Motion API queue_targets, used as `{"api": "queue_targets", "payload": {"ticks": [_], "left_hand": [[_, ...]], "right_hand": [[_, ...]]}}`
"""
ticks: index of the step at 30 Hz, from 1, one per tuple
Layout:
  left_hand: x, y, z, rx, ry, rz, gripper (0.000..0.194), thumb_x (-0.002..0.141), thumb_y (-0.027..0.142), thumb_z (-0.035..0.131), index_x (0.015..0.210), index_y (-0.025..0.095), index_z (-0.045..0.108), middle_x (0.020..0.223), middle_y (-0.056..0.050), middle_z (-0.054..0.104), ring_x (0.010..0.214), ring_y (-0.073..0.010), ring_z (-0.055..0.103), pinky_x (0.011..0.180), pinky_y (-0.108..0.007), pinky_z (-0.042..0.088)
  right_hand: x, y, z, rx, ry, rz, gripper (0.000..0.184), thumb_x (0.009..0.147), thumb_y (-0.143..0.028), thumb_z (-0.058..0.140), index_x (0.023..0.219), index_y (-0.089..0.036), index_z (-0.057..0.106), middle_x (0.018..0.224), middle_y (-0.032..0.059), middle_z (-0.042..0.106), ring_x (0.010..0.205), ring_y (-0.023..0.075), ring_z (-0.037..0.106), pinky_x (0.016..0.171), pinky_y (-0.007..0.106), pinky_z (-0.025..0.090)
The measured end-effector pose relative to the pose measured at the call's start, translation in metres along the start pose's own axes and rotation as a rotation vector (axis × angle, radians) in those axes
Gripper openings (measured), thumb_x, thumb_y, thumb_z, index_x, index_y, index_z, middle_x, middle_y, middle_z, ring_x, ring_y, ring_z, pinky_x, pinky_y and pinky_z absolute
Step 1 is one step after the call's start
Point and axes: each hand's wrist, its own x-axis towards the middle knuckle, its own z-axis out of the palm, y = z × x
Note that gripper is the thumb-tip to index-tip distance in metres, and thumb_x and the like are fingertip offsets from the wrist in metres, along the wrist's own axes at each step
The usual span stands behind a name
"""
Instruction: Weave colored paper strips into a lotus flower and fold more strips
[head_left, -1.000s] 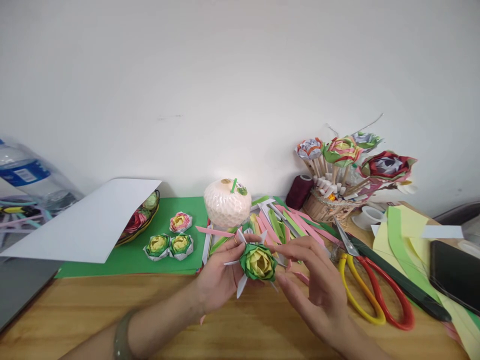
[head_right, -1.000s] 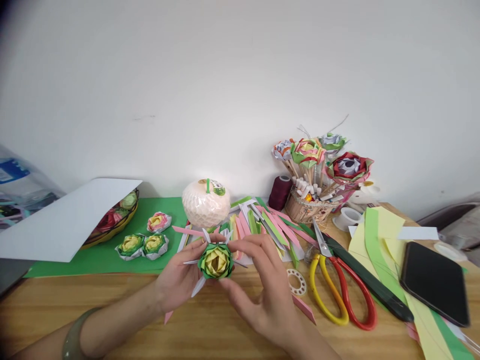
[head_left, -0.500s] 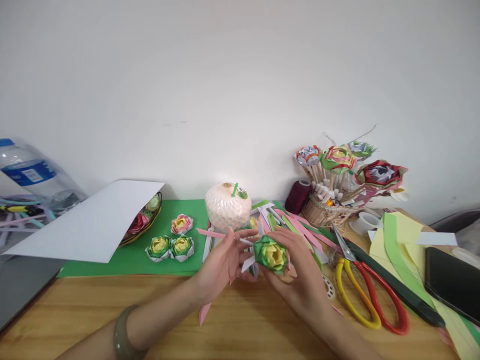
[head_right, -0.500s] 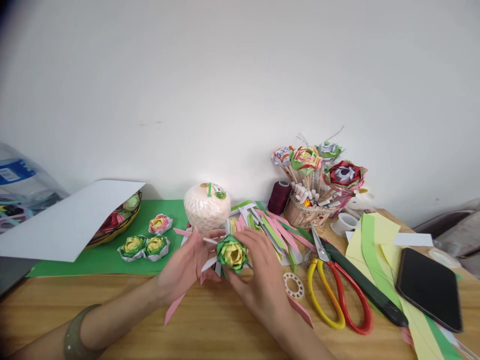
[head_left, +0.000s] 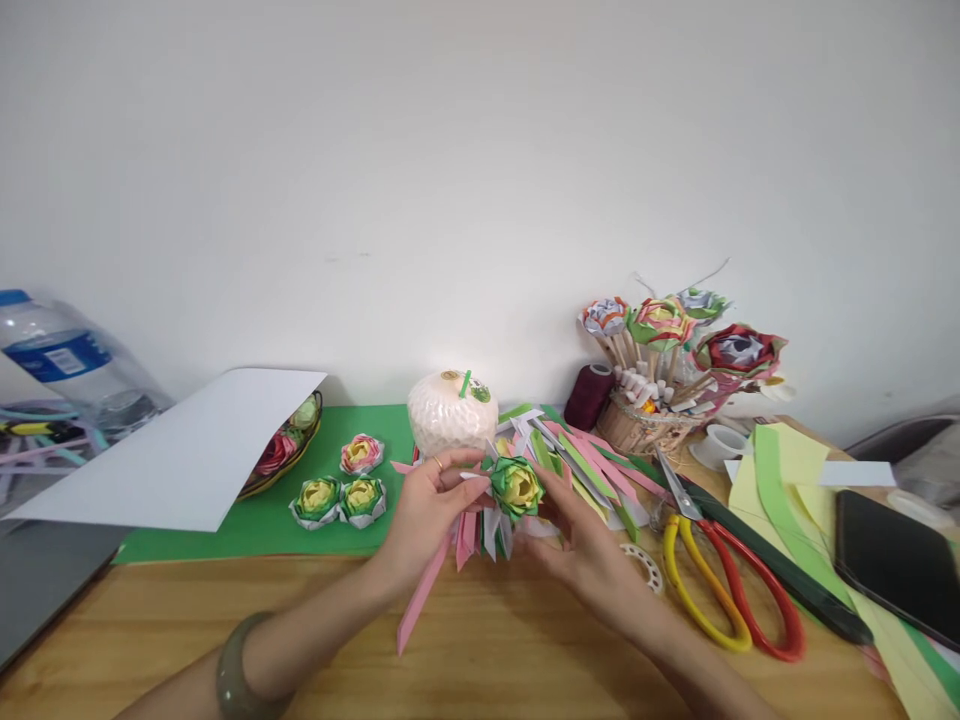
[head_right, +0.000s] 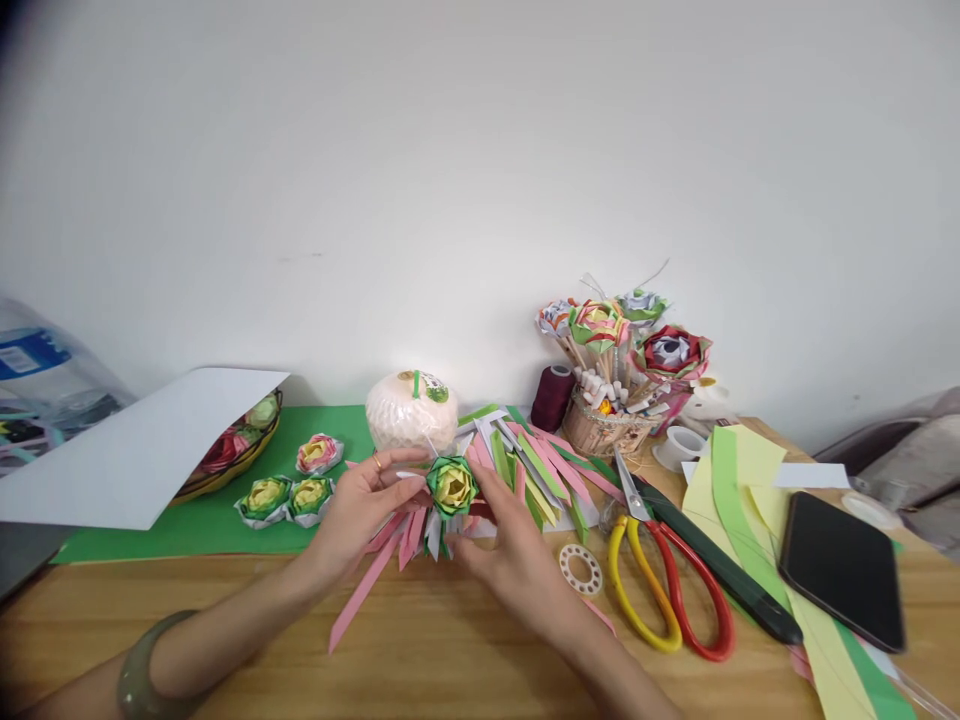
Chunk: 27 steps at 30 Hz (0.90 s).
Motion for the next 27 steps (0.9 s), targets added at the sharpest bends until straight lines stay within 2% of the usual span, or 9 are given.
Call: {"api": "queue_targets", "payload": {"ticks": [3,6,8,10,15,19,25,27], "left_hand": [[0.001,0.003,-0.001,0.082,0.017,0.101,0.015,0.064,0.023,0.072,0.074,0.015,0.065,0.068,-0.001,0.067,0.063,-0.0127,0.061,0.064,-0.024,0.047],[0.002,0.004,-0.002,0.152,0.023,0.169,0.011,0.066,0.023,0.071,0.071,0.015,0.066,0.069,-0.001,0.067,0.067,-0.0133,0.059,0.066,-0.024,0.046],[0.002,0.003,-0.003,0.162,0.025,0.184,0.011,0.066,0.024,0.070,0.072,0.015,0.068,0.071,-0.002,0.067,0.069,-0.0148,0.059,0.069,-0.025,0.045],[0.001,0.003,-0.003,0.156,0.032,0.194,0.010,0.066,0.025,0.070,0.072,0.016,0.069,0.074,-0.003,0.068,0.072,-0.0164,0.059,0.072,-0.027,0.045],[-0.001,0.006,-0.002,0.190,0.065,0.309,0.003,0.063,0.020,0.071,0.065,0.018,0.071,0.073,-0.002,0.067,0.077,-0.0170,0.058,0.076,-0.028,0.043],[-0.001,0.010,-0.002,0.215,0.052,0.322,0.002,0.064,0.019,0.069,0.066,0.019,0.071,0.073,-0.002,0.065,0.076,-0.0160,0.058,0.074,-0.026,0.043],[0.005,0.017,-0.007,0.419,-0.063,0.318,0.002,0.067,0.018,0.066,0.067,0.017,0.068,0.073,-0.004,0.065,0.073,-0.0166,0.059,0.070,-0.027,0.045],[0.007,0.024,-0.012,0.505,-0.102,0.354,0.004,0.069,0.019,0.064,0.068,0.017,0.068,0.073,-0.004,0.065,0.072,-0.0170,0.059,0.069,-0.028,0.046]], "right_hand": [[0.002,-0.005,-0.001,0.071,-0.027,0.025,0.040,0.082,-0.015,0.046,0.122,-0.020,0.047,0.102,0.0059,0.064,0.084,0.0174,0.064,0.077,0.032,0.051],[0.002,-0.010,-0.003,-0.033,0.024,0.037,0.020,0.083,-0.015,0.041,0.086,-0.018,0.061,0.072,0.0010,0.067,0.062,0.0147,0.064,0.058,0.024,0.050],[0.001,-0.010,-0.004,-0.132,0.074,0.024,0.027,0.085,-0.015,0.038,0.065,-0.019,0.056,0.061,-0.0002,0.065,0.055,0.0137,0.062,0.053,0.022,0.046],[0.000,-0.008,-0.004,-0.234,0.124,0.005,0.030,0.085,-0.016,0.038,0.058,-0.019,0.052,0.058,-0.0005,0.065,0.053,0.0137,0.062,0.051,0.021,0.044],[-0.001,-0.001,-0.003,-0.368,0.144,0.005,0.029,0.084,-0.017,0.040,0.058,-0.020,0.052,0.056,-0.0015,0.066,0.050,0.0133,0.061,0.049,0.020,0.042],[-0.002,-0.002,-0.004,-0.454,0.182,-0.054,0.029,0.084,-0.016,0.039,0.060,-0.019,0.055,0.053,-0.0009,0.064,0.047,0.0124,0.059,0.047,0.019,0.041],[-0.003,0.002,-0.006,-0.535,0.390,-0.252,0.021,0.085,-0.018,0.045,0.090,-0.018,0.066,0.069,0.0048,0.071,0.059,0.0155,0.066,0.054,0.023,0.049],[-0.002,0.004,-0.006,-0.542,0.392,-0.285,0.021,0.085,-0.017,0.047,0.094,-0.018,0.066,0.077,0.0056,0.072,0.066,0.0161,0.068,0.059,0.024,0.052]]}}
